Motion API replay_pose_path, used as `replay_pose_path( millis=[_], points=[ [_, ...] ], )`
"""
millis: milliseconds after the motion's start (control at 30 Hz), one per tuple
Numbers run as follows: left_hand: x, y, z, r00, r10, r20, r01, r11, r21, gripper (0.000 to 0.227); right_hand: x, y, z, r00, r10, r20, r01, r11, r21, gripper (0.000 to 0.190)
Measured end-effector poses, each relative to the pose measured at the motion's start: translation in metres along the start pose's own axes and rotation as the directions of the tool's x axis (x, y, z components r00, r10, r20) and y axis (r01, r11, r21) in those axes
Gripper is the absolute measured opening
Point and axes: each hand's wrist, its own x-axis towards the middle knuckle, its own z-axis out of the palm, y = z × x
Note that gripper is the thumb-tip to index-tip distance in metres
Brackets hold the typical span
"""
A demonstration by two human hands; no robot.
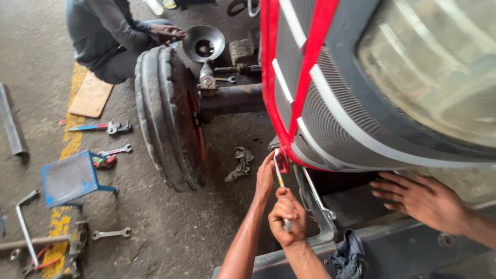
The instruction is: The person uses a wrench to tighten a bolt on the front bumper of a red tractor. They work alongside another person who is also using tools on the vehicle. The task involves securing a metal bracket to the tractor's frame.
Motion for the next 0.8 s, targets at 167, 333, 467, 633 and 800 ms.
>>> replay_pose_path(
  millis=[167,333,467,633,800],
  points=[
    [-0.009,0.035,0.006,0.996,0.056,0.074,-0.083,0.898,0.433,0.063,0.004,-0.01,0.009,0.998,-0.036,-0.056,0.037,0.999,0.015,0.021],
    [-0.017,0.057,0.017,0.964,0.243,0.105,-0.261,0.802,0.537,0.058,0.006,-0.015,0.007,0.993,-0.073,-0.093,0.076,0.997,0.023,0.02],
    [-0.019,0.072,0.02,0.954,0.274,0.124,-0.295,0.772,0.563,0.055,0.009,-0.018,0.005,0.995,-0.057,-0.086,0.058,0.998,0.007,0.019],
    [-0.025,0.085,0.026,0.929,0.327,0.171,-0.365,0.74,0.565,0.03,0.0,-0.017,0.006,0.983,-0.048,-0.175,0.029,0.993,-0.111,0.029],
    [-0.032,0.087,0.026,0.933,0.31,0.182,-0.359,0.787,0.501,0.029,-0.029,0.008,0.01,0.862,-0.504,-0.052,0.182,0.405,-0.896,0.046]
  ],
)
